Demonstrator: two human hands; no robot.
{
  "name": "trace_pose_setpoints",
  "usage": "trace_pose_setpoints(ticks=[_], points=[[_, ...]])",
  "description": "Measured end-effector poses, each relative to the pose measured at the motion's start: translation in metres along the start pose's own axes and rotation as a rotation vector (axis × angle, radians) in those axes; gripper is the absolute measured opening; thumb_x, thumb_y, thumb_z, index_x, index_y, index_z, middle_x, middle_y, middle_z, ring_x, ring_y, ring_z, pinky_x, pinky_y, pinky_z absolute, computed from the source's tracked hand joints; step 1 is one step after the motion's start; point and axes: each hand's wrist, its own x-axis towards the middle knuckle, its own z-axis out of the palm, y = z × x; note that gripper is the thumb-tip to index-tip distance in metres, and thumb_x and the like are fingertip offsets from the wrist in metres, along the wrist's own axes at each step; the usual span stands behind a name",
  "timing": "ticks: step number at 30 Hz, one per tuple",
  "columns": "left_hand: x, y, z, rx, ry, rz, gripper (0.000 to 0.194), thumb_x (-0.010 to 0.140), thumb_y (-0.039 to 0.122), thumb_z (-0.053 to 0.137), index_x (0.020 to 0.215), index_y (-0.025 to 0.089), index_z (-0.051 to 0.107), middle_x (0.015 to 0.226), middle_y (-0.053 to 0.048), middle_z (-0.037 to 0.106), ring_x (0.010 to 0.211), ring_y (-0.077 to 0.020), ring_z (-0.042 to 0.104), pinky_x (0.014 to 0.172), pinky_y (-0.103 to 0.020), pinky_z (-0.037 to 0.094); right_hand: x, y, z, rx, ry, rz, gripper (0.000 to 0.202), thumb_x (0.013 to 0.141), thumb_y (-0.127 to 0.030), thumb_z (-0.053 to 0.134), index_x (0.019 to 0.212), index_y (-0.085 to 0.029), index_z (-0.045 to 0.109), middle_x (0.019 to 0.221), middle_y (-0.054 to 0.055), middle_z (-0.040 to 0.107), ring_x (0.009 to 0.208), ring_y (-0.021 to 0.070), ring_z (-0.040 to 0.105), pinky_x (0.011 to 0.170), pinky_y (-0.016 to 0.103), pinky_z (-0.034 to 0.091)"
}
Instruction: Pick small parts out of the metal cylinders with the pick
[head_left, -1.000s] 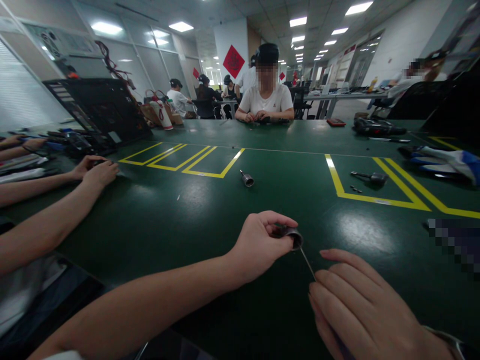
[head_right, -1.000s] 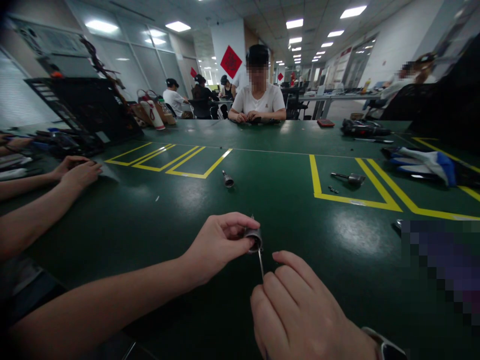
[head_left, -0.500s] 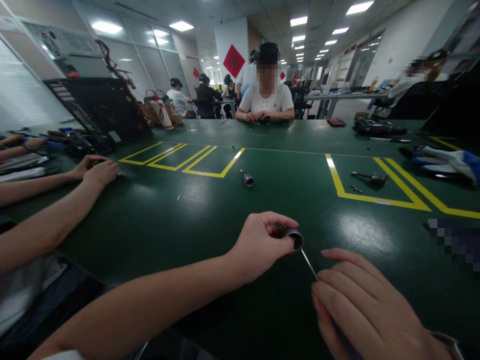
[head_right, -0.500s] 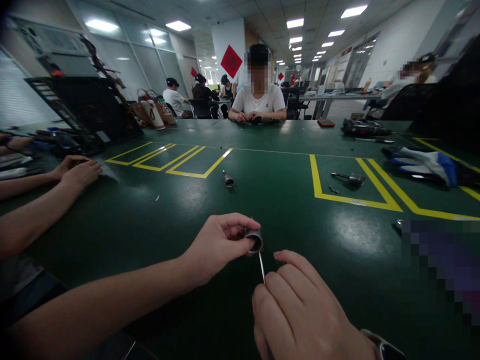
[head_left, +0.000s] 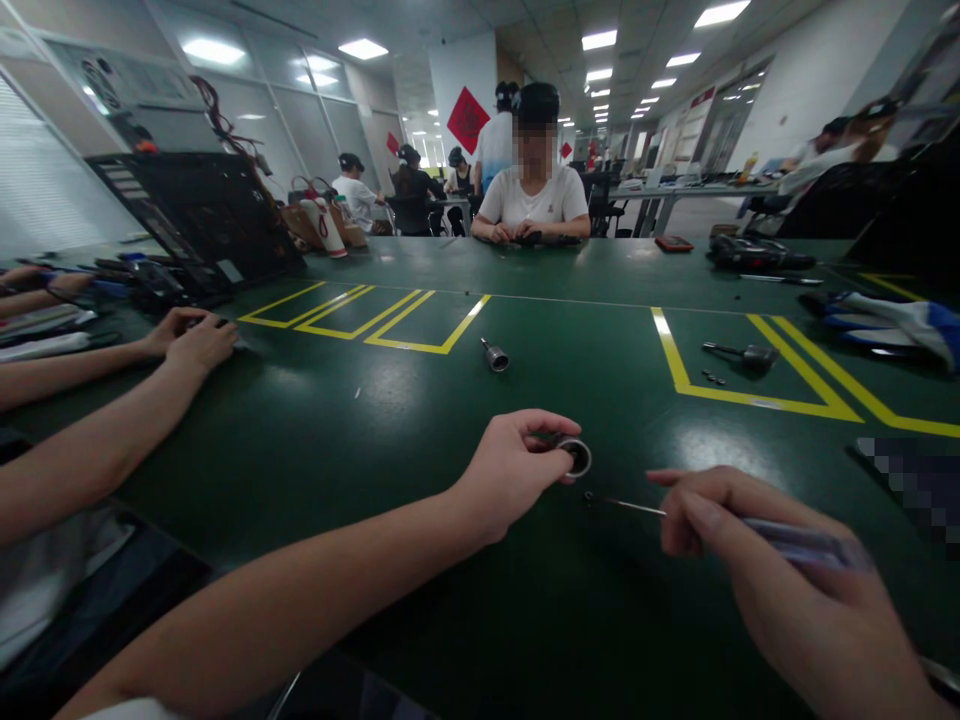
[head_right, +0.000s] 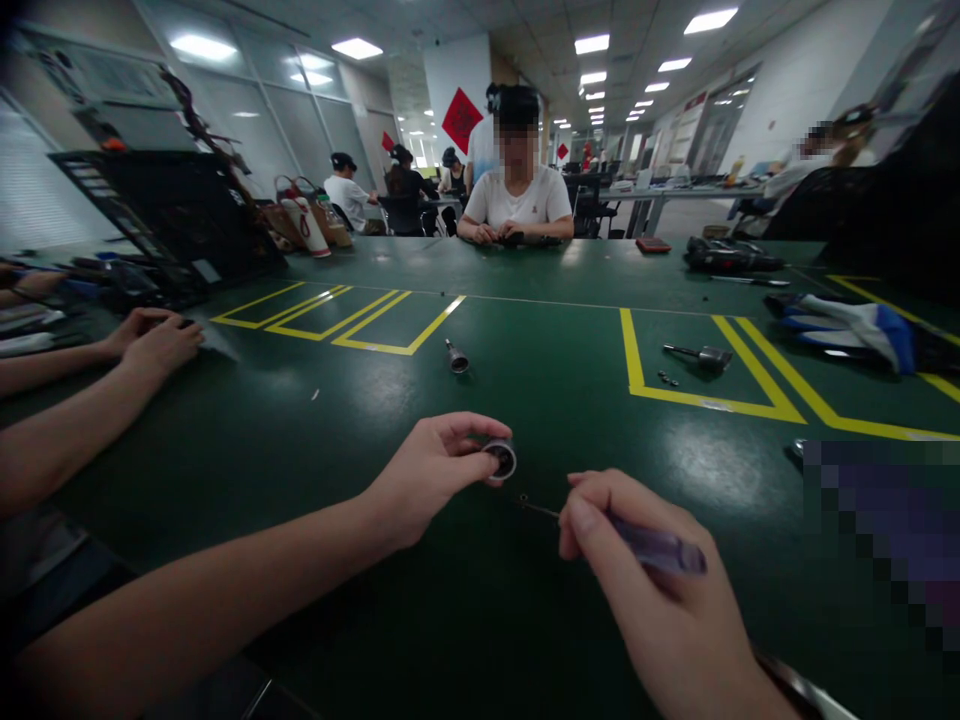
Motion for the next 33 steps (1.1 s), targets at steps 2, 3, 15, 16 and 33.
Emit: trace_pose_setpoints(ticks=[2, 3, 15, 16, 33], points=[[0.000, 0.004, 0.000, -0.011, 0.025, -0.012, 0.026, 0.070, 0.003, 0.060, 0.094, 0.012, 0.063, 0.085, -0.006, 0.068, 0.073, -0.0140, 0.065, 0.072, -0.031, 0.054, 0.004, 0.013, 0.002, 0.155, -0.070, 0.209, 0.032, 0.089, -0.036, 0.044, 0.063, -0.022, 0.058, 0.059, -0.001, 0.059, 0.067, 0.0173, 0.060, 0.064, 0.028, 0.047], [0.000, 0.006, 0.000, -0.020, 0.034, -0.018, 0.026, 0.070, 0.001, 0.060, 0.093, 0.011, 0.063, 0.085, -0.006, 0.067, 0.073, -0.0136, 0.064, 0.071, -0.031, 0.054, 0.006, 0.019, 0.003, 0.206, -0.081, 0.278, 0.033, 0.089, -0.038, 0.045, 0.064, -0.022, 0.058, 0.060, -0.001, 0.059, 0.065, 0.0167, 0.058, 0.064, 0.029, 0.046], [0.000, 0.009, 0.002, -0.051, 0.039, -0.049, 0.026, 0.071, -0.002, 0.058, 0.093, 0.010, 0.063, 0.081, -0.006, 0.068, 0.069, -0.0127, 0.064, 0.070, -0.030, 0.054, 0.016, 0.017, 0.007, 0.050, -0.173, 0.365, 0.034, 0.084, -0.043, 0.044, 0.062, -0.021, 0.058, 0.061, 0.001, 0.059, 0.061, 0.0171, 0.055, 0.056, 0.030, 0.042], [0.000, 0.009, 0.002, -0.053, 0.040, -0.051, 0.026, 0.070, -0.002, 0.058, 0.093, 0.010, 0.063, 0.081, -0.006, 0.068, 0.069, -0.0125, 0.064, 0.070, -0.029, 0.054, 0.016, 0.014, 0.006, 0.002, -0.184, 0.336, 0.034, 0.083, -0.042, 0.043, 0.061, -0.022, 0.057, 0.060, 0.001, 0.059, 0.059, 0.0170, 0.055, 0.054, 0.030, 0.041], [-0.001, 0.006, 0.002, -0.128, 0.026, -0.031, 0.029, 0.068, -0.003, 0.061, 0.093, 0.010, 0.066, 0.082, -0.005, 0.070, 0.072, -0.0123, 0.067, 0.072, -0.027, 0.055, -0.005, 0.005, 0.002, -0.102, 0.023, -0.324, 0.017, 0.087, -0.013, 0.044, 0.086, -0.025, 0.055, 0.080, 0.000, 0.064, 0.096, 0.0172, 0.060, 0.090, 0.030, 0.044]])
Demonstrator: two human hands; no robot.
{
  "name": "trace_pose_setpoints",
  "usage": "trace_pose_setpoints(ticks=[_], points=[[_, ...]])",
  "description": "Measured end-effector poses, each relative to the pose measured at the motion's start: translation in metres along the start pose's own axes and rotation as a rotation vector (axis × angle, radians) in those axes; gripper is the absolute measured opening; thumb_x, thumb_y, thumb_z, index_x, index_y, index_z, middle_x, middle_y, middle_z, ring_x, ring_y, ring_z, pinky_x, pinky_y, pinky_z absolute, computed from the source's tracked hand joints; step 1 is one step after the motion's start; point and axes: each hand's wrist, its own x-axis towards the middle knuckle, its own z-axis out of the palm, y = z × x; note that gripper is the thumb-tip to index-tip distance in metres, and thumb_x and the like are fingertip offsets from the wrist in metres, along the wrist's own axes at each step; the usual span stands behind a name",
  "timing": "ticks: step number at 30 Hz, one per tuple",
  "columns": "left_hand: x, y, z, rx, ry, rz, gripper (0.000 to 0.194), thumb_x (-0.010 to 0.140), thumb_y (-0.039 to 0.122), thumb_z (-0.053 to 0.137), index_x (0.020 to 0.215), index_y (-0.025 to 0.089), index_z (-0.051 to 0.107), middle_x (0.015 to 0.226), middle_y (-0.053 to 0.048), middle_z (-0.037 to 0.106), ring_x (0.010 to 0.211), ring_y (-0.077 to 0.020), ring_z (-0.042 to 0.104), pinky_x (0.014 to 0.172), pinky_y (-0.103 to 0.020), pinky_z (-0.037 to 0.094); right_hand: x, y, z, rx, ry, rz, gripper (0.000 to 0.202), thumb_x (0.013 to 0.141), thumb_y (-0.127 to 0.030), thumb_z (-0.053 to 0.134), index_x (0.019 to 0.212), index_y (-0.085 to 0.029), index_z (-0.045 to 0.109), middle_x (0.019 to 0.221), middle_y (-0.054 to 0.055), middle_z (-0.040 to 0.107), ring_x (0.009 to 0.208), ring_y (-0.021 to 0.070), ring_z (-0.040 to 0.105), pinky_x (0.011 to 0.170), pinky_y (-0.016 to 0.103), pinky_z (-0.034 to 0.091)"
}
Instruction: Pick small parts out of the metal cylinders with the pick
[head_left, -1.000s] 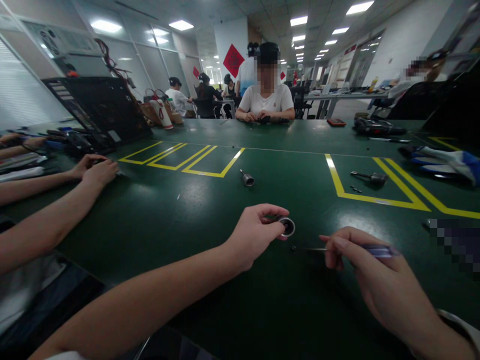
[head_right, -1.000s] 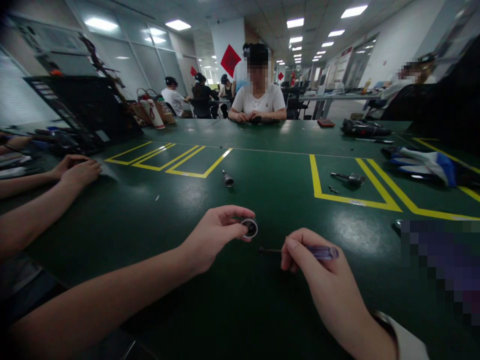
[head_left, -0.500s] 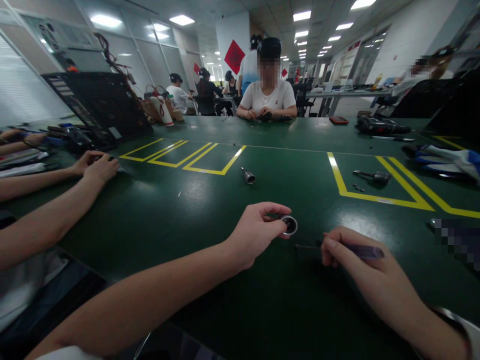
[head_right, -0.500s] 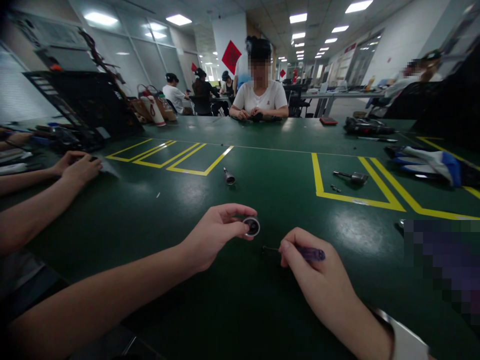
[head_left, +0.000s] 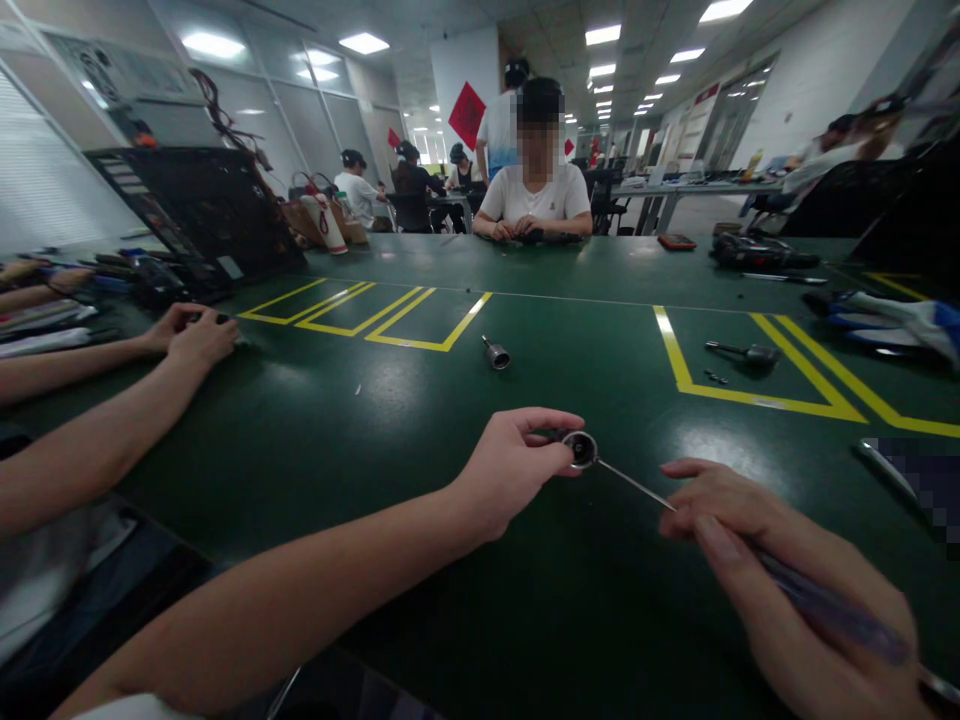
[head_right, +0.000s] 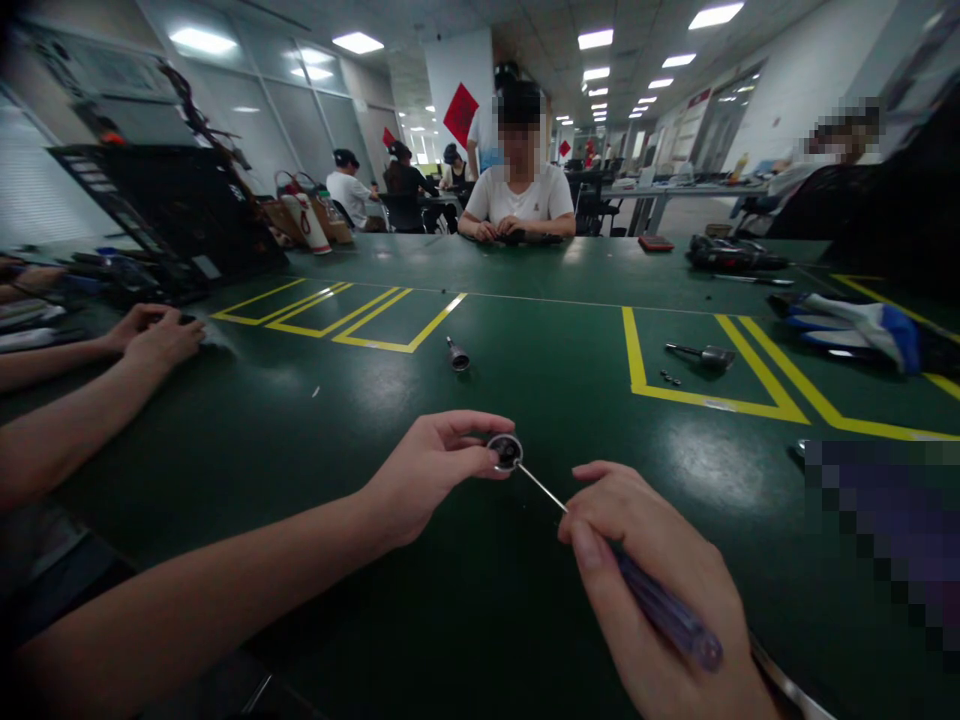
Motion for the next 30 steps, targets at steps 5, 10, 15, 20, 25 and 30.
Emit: trace_pose_setpoints(ticks=[5, 10, 15, 20, 25, 30], points=[[-0.004, 0.000, 0.003, -0.033, -0.012, -0.011, 0.026, 0.068, -0.004, 0.061, 0.091, 0.009, 0.066, 0.076, -0.005, 0.070, 0.068, -0.0111, 0.066, 0.070, -0.027, 0.056, 0.002, -0.004, 0.003, -0.104, -0.080, -0.130, 0.022, 0.084, -0.010, 0.049, 0.101, -0.023, 0.055, 0.083, 0.001, 0.063, 0.097, 0.0169, 0.060, 0.091, 0.031, 0.043], [-0.006, -0.002, 0.004, -0.038, -0.058, 0.016, 0.024, 0.069, 0.000, 0.063, 0.090, 0.010, 0.067, 0.076, -0.004, 0.070, 0.069, -0.0114, 0.066, 0.070, -0.027, 0.056, 0.005, -0.004, 0.005, -0.133, -0.090, -0.167, 0.023, 0.083, -0.009, 0.049, 0.102, -0.022, 0.054, 0.080, 0.002, 0.062, 0.092, 0.0176, 0.062, 0.090, 0.034, 0.045], [-0.006, -0.006, 0.003, 0.027, -0.069, 0.062, 0.021, 0.070, 0.005, 0.062, 0.090, 0.010, 0.066, 0.078, -0.005, 0.070, 0.071, -0.0133, 0.067, 0.069, -0.027, 0.056, 0.004, -0.005, 0.007, -0.142, -0.111, -0.176, 0.023, 0.083, -0.010, 0.049, 0.101, -0.023, 0.052, 0.080, 0.002, 0.063, 0.089, 0.0191, 0.063, 0.089, 0.038, 0.046], [-0.005, -0.010, 0.001, 0.100, -0.070, 0.131, 0.018, 0.071, 0.008, 0.060, 0.088, 0.010, 0.067, 0.079, -0.005, 0.070, 0.069, -0.0138, 0.067, 0.066, -0.027, 0.056, 0.003, -0.006, 0.006, -0.160, -0.154, -0.162, 0.028, 0.081, -0.010, 0.050, 0.104, -0.026, 0.050, 0.083, 0.002, 0.065, 0.087, 0.0209, 0.064, 0.089, 0.042, 0.048], [-0.005, -0.011, 0.002, 0.096, -0.071, 0.150, 0.018, 0.071, 0.008, 0.059, 0.087, 0.010, 0.068, 0.079, -0.005, 0.070, 0.069, -0.0138, 0.067, 0.066, -0.027, 0.057, 0.000, -0.008, 0.004, -0.183, -0.138, -0.216, 0.029, 0.078, -0.008, 0.052, 0.104, -0.023, 0.051, 0.083, 0.003, 0.064, 0.087, 0.0204, 0.063, 0.090, 0.042, 0.047], [-0.004, -0.012, 0.002, 0.118, -0.066, 0.140, 0.017, 0.070, 0.009, 0.059, 0.085, 0.010, 0.067, 0.076, -0.005, 0.069, 0.066, -0.0135, 0.066, 0.063, -0.026, 0.056, 0.000, -0.008, 0.007, -0.207, -0.157, -0.236, 0.031, 0.078, -0.006, 0.051, 0.105, -0.021, 0.051, 0.084, 0.004, 0.064, 0.089, 0.0193, 0.062, 0.091, 0.041, 0.045]])
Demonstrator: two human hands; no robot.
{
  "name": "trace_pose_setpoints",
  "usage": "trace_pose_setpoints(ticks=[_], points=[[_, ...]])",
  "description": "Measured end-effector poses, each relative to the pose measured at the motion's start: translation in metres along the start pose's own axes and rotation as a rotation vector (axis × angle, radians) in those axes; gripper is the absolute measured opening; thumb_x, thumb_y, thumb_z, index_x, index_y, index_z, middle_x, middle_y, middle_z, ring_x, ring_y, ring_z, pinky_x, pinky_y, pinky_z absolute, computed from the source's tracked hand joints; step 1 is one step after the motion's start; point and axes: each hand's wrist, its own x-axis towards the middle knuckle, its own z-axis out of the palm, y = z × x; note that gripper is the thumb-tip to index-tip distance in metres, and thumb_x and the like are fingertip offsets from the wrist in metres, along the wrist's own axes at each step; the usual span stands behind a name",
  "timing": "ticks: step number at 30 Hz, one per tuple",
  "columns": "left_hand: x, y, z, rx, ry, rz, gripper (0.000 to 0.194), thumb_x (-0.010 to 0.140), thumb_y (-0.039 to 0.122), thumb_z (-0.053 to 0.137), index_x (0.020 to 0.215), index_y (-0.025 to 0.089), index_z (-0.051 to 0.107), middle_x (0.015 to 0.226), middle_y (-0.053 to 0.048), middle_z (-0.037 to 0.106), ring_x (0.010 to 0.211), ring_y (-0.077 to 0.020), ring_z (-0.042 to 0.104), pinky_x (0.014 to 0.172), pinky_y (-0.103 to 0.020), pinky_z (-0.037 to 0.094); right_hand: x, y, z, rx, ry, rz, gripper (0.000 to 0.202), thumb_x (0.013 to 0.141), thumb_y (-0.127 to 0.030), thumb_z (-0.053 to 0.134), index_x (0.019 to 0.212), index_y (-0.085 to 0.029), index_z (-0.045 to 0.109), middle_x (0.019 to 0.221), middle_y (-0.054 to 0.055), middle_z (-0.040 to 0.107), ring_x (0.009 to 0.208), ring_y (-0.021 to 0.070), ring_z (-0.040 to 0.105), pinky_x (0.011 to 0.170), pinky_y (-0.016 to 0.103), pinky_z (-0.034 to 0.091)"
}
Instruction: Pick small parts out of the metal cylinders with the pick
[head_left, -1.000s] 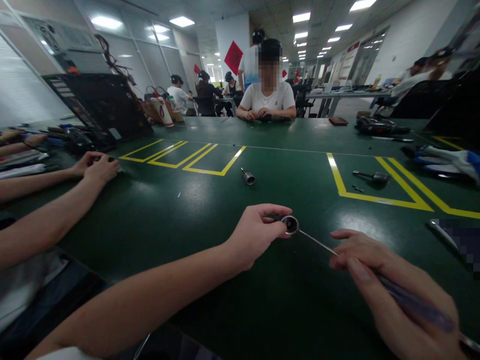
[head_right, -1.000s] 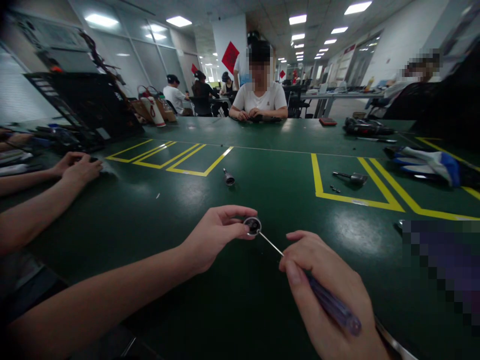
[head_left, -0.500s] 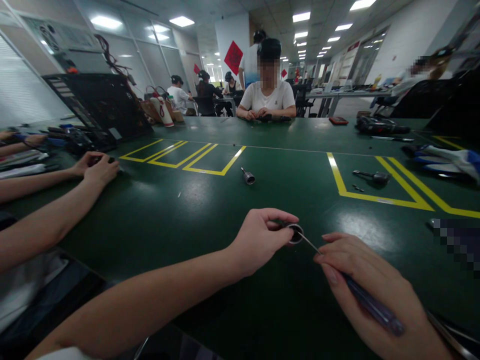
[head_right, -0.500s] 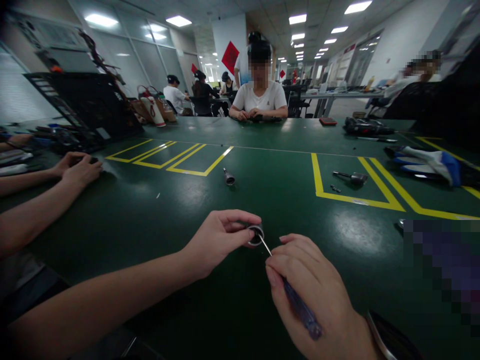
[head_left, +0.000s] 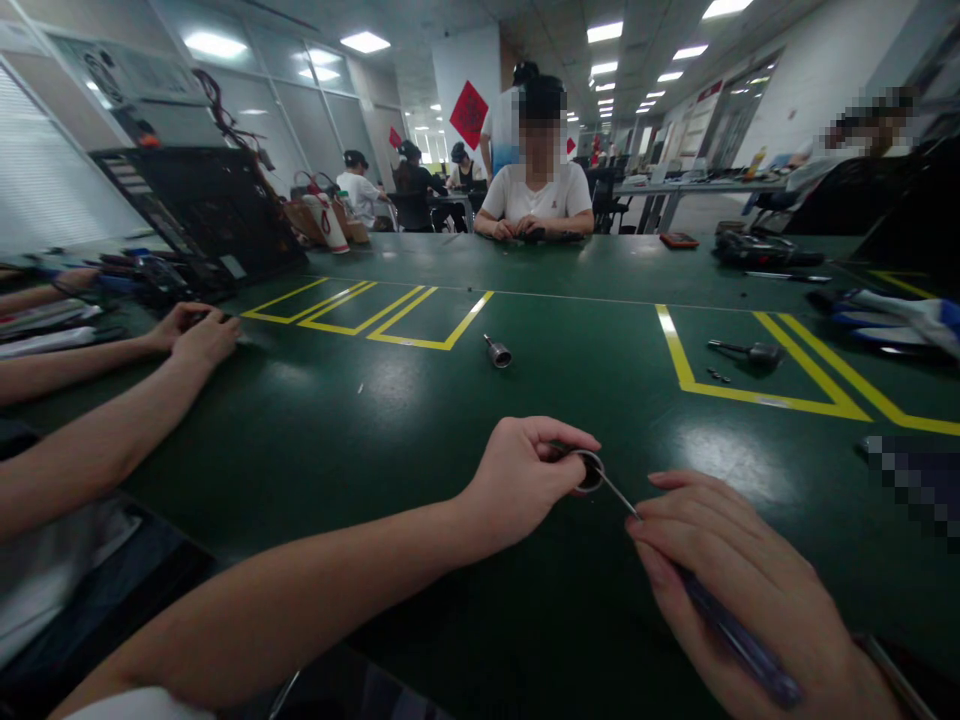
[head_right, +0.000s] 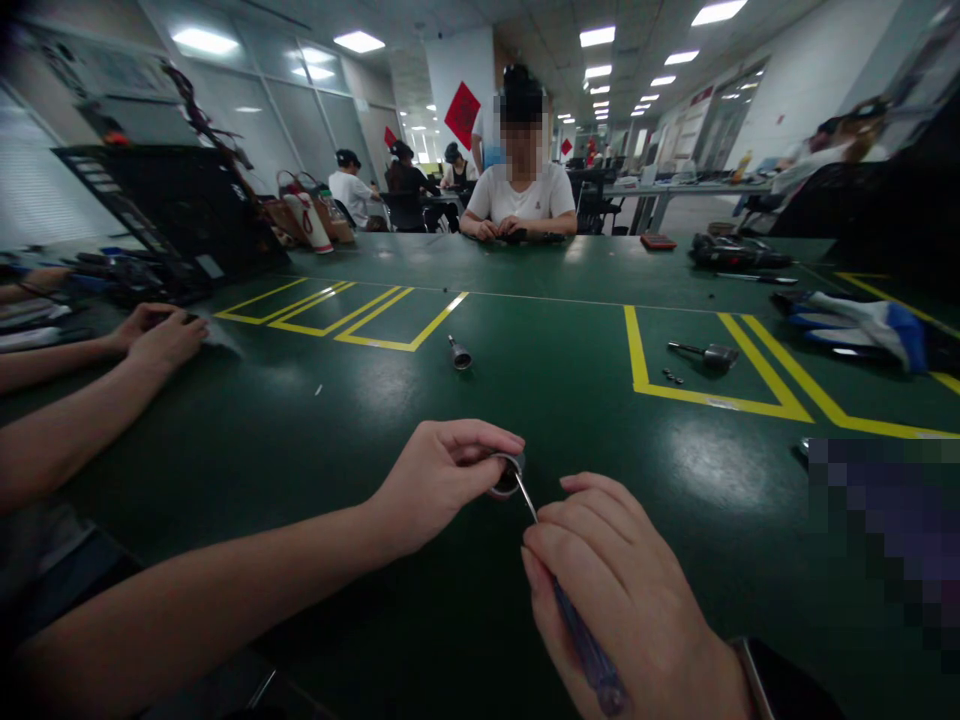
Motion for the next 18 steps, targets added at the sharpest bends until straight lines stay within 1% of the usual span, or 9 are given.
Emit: trace_pose_setpoints(ticks=[3, 5, 8, 10, 12, 13, 15, 17, 18], points=[[0.002, -0.003, -0.001, 0.018, -0.017, 0.013, 0.015, 0.071, 0.009, 0.058, 0.085, 0.010, 0.065, 0.079, -0.006, 0.069, 0.069, -0.0142, 0.066, 0.063, -0.027, 0.055, -0.001, 0.001, -0.001, 0.000, 0.014, -0.001, 0.030, 0.079, -0.007, 0.049, 0.105, -0.023, 0.051, 0.083, 0.003, 0.065, 0.091, 0.0199, 0.062, 0.090, 0.039, 0.045], [0.004, -0.005, -0.003, 0.022, -0.046, 0.021, 0.017, 0.073, 0.010, 0.059, 0.088, 0.011, 0.064, 0.082, -0.006, 0.068, 0.073, -0.0152, 0.066, 0.066, -0.029, 0.056, -0.003, 0.002, -0.003, 0.007, 0.048, -0.003, 0.029, 0.080, -0.008, 0.048, 0.104, -0.024, 0.051, 0.082, 0.003, 0.066, 0.092, 0.0209, 0.062, 0.089, 0.039, 0.045], [0.009, -0.010, -0.006, 0.031, -0.081, 0.015, 0.023, 0.073, 0.010, 0.060, 0.095, 0.013, 0.063, 0.089, -0.007, 0.068, 0.081, -0.0169, 0.066, 0.077, -0.034, 0.055, -0.003, 0.002, -0.007, 0.010, 0.091, -0.009, 0.031, 0.080, -0.009, 0.047, 0.106, -0.025, 0.051, 0.085, 0.005, 0.066, 0.091, 0.0218, 0.062, 0.084, 0.038, 0.048], [0.011, -0.011, -0.007, 0.031, -0.087, 0.003, 0.030, 0.073, 0.007, 0.060, 0.102, 0.014, 0.062, 0.094, -0.008, 0.068, 0.088, -0.0178, 0.065, 0.084, -0.037, 0.052, -0.002, 0.004, -0.007, 0.006, 0.094, 0.025, 0.032, 0.081, -0.010, 0.048, 0.109, -0.025, 0.052, 0.090, 0.006, 0.065, 0.089, 0.0215, 0.062, 0.077, 0.036, 0.051], [0.012, -0.012, -0.006, 0.014, -0.096, -0.011, 0.037, 0.073, 0.005, 0.060, 0.109, 0.016, 0.059, 0.098, -0.008, 0.066, 0.091, -0.0187, 0.065, 0.086, -0.039, 0.051, 0.001, 0.008, -0.003, 0.001, 0.089, 0.081, 0.029, 0.083, -0.012, 0.048, 0.109, -0.024, 0.053, 0.097, 0.008, 0.063, 0.090, 0.0211, 0.061, 0.071, 0.034, 0.052], [0.011, -0.012, -0.005, -0.003, -0.104, -0.011, 0.041, 0.071, 0.004, 0.061, 0.111, 0.016, 0.058, 0.102, -0.009, 0.065, 0.091, -0.0191, 0.064, 0.085, -0.039, 0.051, 0.002, 0.012, 0.000, -0.007, 0.086, 0.107, 0.026, 0.083, -0.013, 0.049, 0.107, -0.024, 0.054, 0.100, 0.008, 0.062, 0.092, 0.0214, 0.061, 0.072, 0.035, 0.052], [0.009, -0.013, -0.001, -0.038, -0.123, 0.005, 0.049, 0.068, 0.003, 0.065, 0.114, 0.017, 0.055, 0.109, -0.010, 0.061, 0.091, -0.0193, 0.064, 0.083, -0.038, 0.051, 0.003, 0.018, 0.008, -0.013, 0.077, 0.153, 0.020, 0.083, -0.018, 0.053, 0.102, -0.024, 0.054, 0.106, 0.009, 0.060, 0.097, 0.0232, 0.060, 0.076, 0.038, 0.052], [0.005, -0.014, 0.004, -0.052, -0.151, 0.036, 0.054, 0.065, 0.003, 0.068, 0.115, 0.017, 0.053, 0.114, -0.011, 0.058, 0.091, -0.0189, 0.064, 0.081, -0.036, 0.052, 0.002, 0.024, 0.016, 0.014, 0.040, 0.200, 0.022, 0.080, -0.020, 0.056, 0.101, -0.023, 0.052, 0.111, 0.010, 0.059, 0.102, 0.0253, 0.058, 0.080, 0.042, 0.051], [0.003, -0.015, 0.006, -0.038, -0.165, 0.049, 0.056, 0.065, 0.004, 0.068, 0.117, 0.017, 0.052, 0.114, -0.011, 0.057, 0.090, -0.0187, 0.064, 0.080, -0.035, 0.052, 0.002, 0.025, 0.020, 0.032, 0.017, 0.217, 0.024, 0.079, -0.018, 0.057, 0.101, -0.023, 0.051, 0.112, 0.011, 0.058, 0.103, 0.0257, 0.057, 0.082, 0.043, 0.050]])
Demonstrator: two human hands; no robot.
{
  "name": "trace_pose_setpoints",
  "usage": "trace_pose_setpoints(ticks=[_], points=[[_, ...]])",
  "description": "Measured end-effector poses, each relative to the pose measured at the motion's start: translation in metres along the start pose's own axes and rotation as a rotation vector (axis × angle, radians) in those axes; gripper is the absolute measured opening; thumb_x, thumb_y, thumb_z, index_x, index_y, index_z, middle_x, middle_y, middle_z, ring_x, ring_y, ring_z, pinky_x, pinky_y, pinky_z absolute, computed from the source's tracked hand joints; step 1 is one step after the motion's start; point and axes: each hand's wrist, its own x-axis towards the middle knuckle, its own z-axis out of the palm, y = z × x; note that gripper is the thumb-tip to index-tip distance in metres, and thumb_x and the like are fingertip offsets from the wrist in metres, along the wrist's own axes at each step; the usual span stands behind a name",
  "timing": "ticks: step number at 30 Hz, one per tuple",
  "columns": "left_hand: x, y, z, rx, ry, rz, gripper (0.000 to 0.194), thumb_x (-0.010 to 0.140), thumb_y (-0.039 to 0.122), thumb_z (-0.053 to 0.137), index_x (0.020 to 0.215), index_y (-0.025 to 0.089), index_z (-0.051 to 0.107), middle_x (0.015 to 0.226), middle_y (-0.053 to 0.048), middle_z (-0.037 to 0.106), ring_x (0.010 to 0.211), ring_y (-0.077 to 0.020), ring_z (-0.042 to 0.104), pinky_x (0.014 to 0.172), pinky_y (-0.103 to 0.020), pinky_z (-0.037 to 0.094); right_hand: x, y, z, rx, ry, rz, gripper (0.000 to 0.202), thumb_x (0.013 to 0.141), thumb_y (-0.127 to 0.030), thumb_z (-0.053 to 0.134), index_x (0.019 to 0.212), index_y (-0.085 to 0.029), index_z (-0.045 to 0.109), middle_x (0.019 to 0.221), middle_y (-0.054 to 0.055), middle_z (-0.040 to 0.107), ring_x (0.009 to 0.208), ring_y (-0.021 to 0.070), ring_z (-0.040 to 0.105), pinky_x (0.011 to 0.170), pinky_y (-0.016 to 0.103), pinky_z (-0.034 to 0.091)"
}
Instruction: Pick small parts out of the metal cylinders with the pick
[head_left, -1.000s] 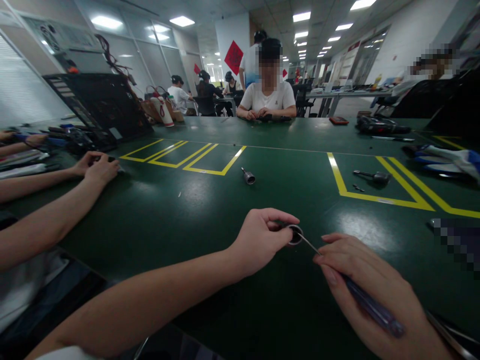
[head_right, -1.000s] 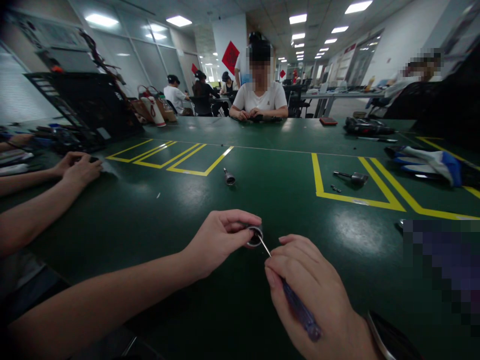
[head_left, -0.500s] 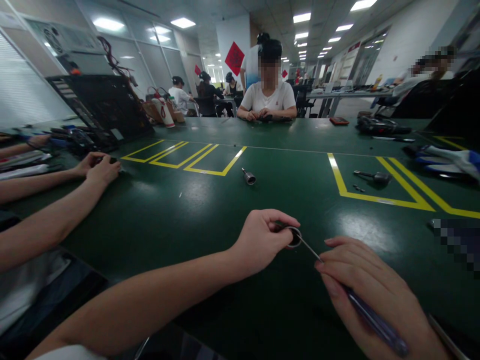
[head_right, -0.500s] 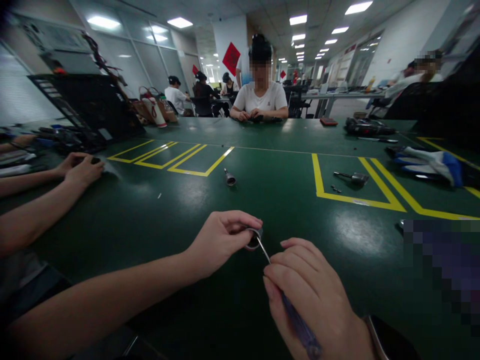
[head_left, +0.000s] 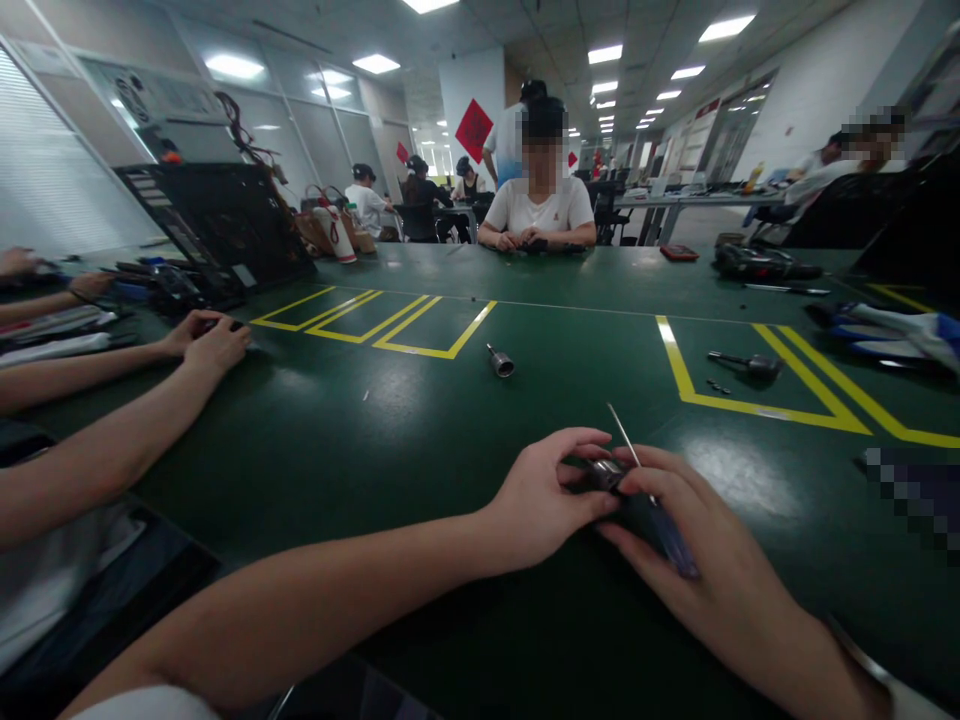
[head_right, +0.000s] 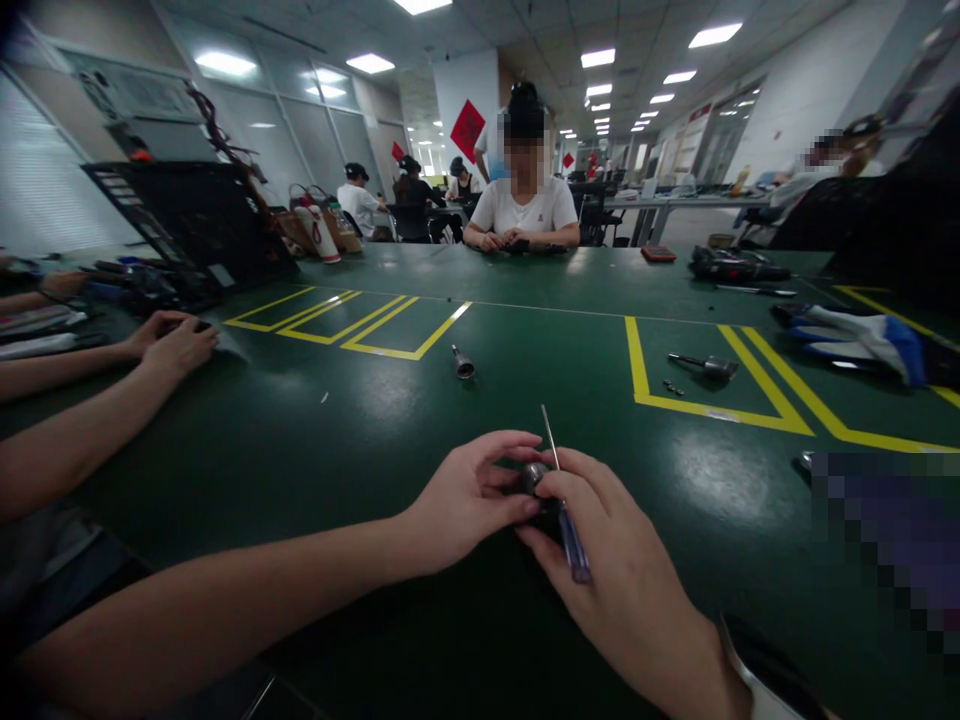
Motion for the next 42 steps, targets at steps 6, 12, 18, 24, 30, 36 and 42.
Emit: trace_pose_setpoints(ticks=[6, 12, 18, 24, 30, 36, 42], points=[[-0.002, 0.012, -0.005, 0.503, -0.115, 0.141, 0.041, 0.074, 0.027, 0.067, 0.113, 0.019, 0.056, 0.111, -0.008, 0.060, 0.093, -0.0205, 0.062, 0.085, -0.037, 0.049, -0.001, 0.005, 0.009, 0.038, -0.075, 0.083, 0.023, 0.076, -0.007, 0.050, 0.094, -0.022, 0.048, 0.100, 0.008, 0.057, 0.089, 0.0220, 0.057, 0.074, 0.039, 0.051], [0.046, 0.033, -0.075, 1.177, 0.103, 0.384, 0.049, 0.082, 0.040, 0.056, 0.124, 0.016, 0.048, 0.132, -0.013, 0.047, 0.125, -0.0264, 0.040, 0.106, -0.041, 0.028, 0.016, 0.016, 0.006, 0.029, -0.098, 0.189, 0.013, 0.078, -0.010, 0.051, 0.085, -0.021, 0.051, 0.089, 0.006, 0.056, 0.077, 0.0197, 0.055, 0.065, 0.034, 0.048], [0.092, 0.018, -0.155, 1.498, 0.044, 0.266, 0.066, 0.078, 0.046, 0.058, 0.132, 0.012, 0.040, 0.139, -0.017, 0.040, 0.131, -0.0326, 0.029, 0.108, -0.046, 0.019, 0.060, 0.043, 0.028, 0.094, -0.059, 0.304, 0.011, 0.077, -0.014, 0.055, 0.086, -0.019, 0.052, 0.092, 0.007, 0.055, 0.082, 0.0216, 0.056, 0.073, 0.038, 0.048], [0.096, -0.002, -0.167, 1.382, 0.092, 0.257, 0.041, 0.085, 0.037, 0.049, 0.117, 0.013, 0.048, 0.121, -0.014, 0.054, 0.108, -0.0234, 0.050, 0.096, -0.036, 0.036, 0.110, 0.062, 0.062, 0.077, -0.005, 0.358, 0.009, 0.079, -0.016, 0.052, 0.087, -0.018, 0.053, 0.096, 0.009, 0.055, 0.085, 0.0221, 0.057, 0.074, 0.038, 0.048], [0.091, 0.000, -0.161, 1.331, 0.108, 0.250, 0.034, 0.083, 0.038, 0.051, 0.109, 0.015, 0.050, 0.113, -0.011, 0.055, 0.102, -0.0231, 0.051, 0.091, -0.035, 0.039, 0.137, 0.060, 0.084, 0.087, -0.002, 0.369, 0.010, 0.078, -0.011, 0.051, 0.086, -0.017, 0.055, 0.100, 0.012, 0.055, 0.088, 0.0232, 0.056, 0.079, 0.039, 0.047], [0.073, 0.003, -0.152, 1.361, 0.120, 0.276, 0.034, 0.082, 0.040, 0.050, 0.101, 0.013, 0.051, 0.101, -0.012, 0.056, 0.092, -0.0230, 0.051, 0.085, -0.035, 0.041, 0.132, 0.056, 0.080, 0.150, 0.031, 0.371, 0.013, 0.081, -0.014, 0.049, 0.092, -0.017, 0.056, 0.104, 0.012, 0.058, 0.093, 0.0237, 0.057, 0.081, 0.039, 0.047], [0.064, 0.011, -0.126, 1.143, 0.143, 0.438, 0.039, 0.079, 0.038, 0.053, 0.110, 0.016, 0.045, 0.101, -0.008, 0.054, 0.090, -0.0212, 0.052, 0.081, -0.035, 0.043, 0.091, 0.039, 0.046, 0.227, 0.101, 0.384, 0.016, 0.085, -0.027, 0.048, 0.094, -0.019, 0.058, 0.096, 0.008, 0.061, 0.088, 0.0222, 0.057, 0.078, 0.038, 0.045]])
